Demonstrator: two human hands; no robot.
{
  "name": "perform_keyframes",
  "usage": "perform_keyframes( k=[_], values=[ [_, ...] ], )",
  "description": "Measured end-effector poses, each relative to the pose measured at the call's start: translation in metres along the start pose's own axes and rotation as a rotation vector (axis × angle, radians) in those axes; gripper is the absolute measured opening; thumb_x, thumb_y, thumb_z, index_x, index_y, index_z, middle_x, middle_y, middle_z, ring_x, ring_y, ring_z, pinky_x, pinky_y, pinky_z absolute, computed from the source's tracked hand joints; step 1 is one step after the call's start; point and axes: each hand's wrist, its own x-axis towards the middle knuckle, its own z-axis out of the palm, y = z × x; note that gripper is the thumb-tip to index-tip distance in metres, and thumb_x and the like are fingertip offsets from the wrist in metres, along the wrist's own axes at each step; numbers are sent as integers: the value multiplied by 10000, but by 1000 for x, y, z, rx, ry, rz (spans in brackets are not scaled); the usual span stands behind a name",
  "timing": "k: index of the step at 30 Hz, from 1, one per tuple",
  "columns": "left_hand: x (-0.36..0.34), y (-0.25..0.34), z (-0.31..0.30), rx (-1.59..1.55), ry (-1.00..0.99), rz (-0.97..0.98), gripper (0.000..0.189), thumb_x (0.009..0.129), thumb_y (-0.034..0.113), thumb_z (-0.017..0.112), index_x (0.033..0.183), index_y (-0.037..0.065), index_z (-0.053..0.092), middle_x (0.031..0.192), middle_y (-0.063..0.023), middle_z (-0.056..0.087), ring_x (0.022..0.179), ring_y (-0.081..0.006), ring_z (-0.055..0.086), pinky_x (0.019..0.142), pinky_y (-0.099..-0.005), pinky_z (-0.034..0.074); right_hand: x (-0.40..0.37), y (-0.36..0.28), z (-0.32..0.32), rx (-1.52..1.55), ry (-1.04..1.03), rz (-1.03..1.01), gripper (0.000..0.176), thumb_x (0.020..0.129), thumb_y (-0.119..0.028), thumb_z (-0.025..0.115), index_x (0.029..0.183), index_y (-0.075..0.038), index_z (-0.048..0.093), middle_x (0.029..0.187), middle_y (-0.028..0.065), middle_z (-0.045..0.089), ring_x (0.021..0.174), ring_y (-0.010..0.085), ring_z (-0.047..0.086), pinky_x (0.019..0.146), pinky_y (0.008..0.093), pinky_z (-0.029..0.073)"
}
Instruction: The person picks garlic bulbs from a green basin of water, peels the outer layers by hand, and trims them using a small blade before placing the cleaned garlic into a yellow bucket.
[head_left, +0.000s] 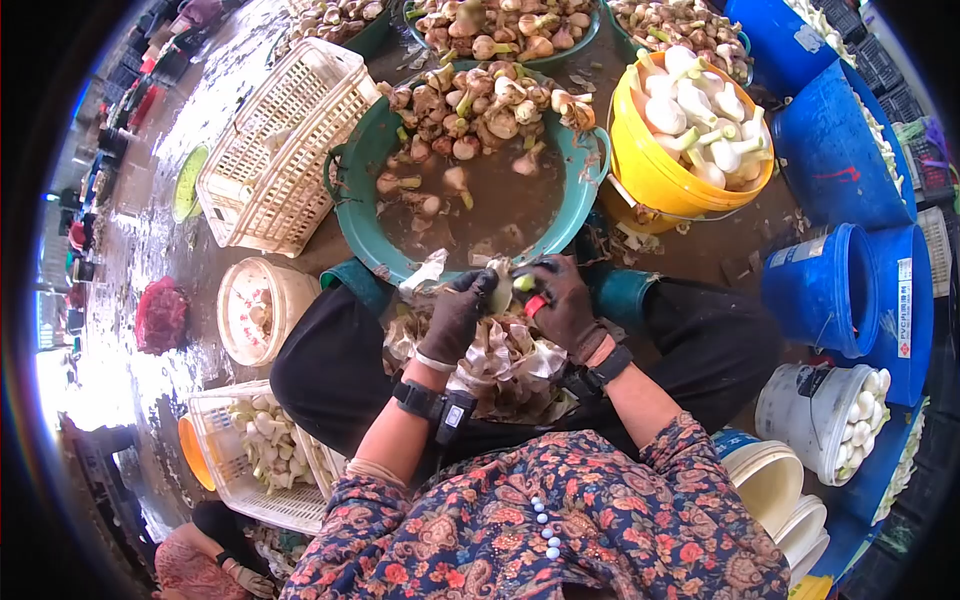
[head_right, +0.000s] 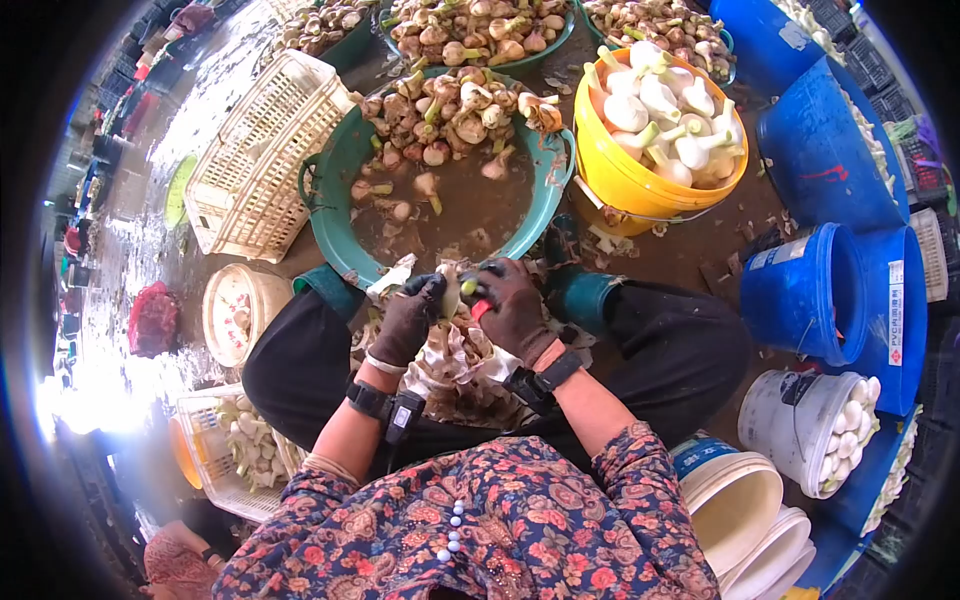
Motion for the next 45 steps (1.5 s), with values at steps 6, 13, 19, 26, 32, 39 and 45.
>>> perform_keyframes(
  k=[6, 13, 19, 26, 32, 39, 45],
  values=[
    [-43, 1, 28, 853, -272, 644, 197, 793, 192, 682, 909, 39, 643, 856, -84, 630, 823, -244, 612, 758, -314, 477, 3, 33, 11, 1457, 317, 943, 234, 843, -307, 619, 936, -93, 646, 790, -14, 617, 645, 73, 552, 564, 219, 436],
    [-41, 22, 16, 1123, 28, 10, 256, 787, 282, 704, 781, 26, 688, 667, -73, 650, 627, -131, 599, 624, -270, 472, 2, 37, 6, 1890, 56, 1049, 313, 857, -359, 605, 943, -59, 632, 770, -28, 606, 619, 54, 543, 538, 197, 431],
    [4, 22, 30, 795, 116, 449, 247, 768, 98, 718, 995, 23, 657, 855, -41, 668, 730, -78, 566, 669, -252, 473, 14, 9, 3, 1181, 168, 1024, 268, 849, -384, 604, 881, -120, 637, 620, -66, 525, 483, 36, 426, 438, 187, 324],
    [18, 17, 22, 928, -54, 577, 189, 715, 28, 715, 899, 16, 672, 822, -82, 646, 749, -174, 616, 665, -277, 480, 18, 18, 11, 1085, 167, 972, 269, 808, -206, 690, 973, 1, 638, 871, 8, 615, 783, 75, 524, 701, 237, 443],
    [7, -3, 28, 1090, 43, 657, 78, 748, 53, 677, 799, 39, 620, 774, -120, 617, 712, -270, 608, 622, -338, 468, 3, 30, 34, 1095, 203, 882, 266, 814, -197, 674, 979, 10, 639, 870, 15, 623, 777, 88, 545, 704, 243, 452],
    [-32, -23, 28, 1474, -404, 149, 201, 785, 166, 683, 939, 65, 605, 835, -127, 632, 756, -289, 616, 636, -349, 468, 8, 20, 16, 1260, 339, 1007, 254, 815, -276, 669, 921, -45, 658, 709, -22, 577, 589, 66, 497, 503, 236, 365],
    [21, 1, 2, 505, -131, 161, 486, 763, 180, 737, 1164, -3, 530, 937, -59, 617, 769, -109, 591, 677, -264, 501, 9, 7, 21, 1228, -4, 1124, 497, 817, -549, 578, 873, -58, 637, 674, -3, 565, 549, 83, 515, 524, 236, 460]
  ],
)
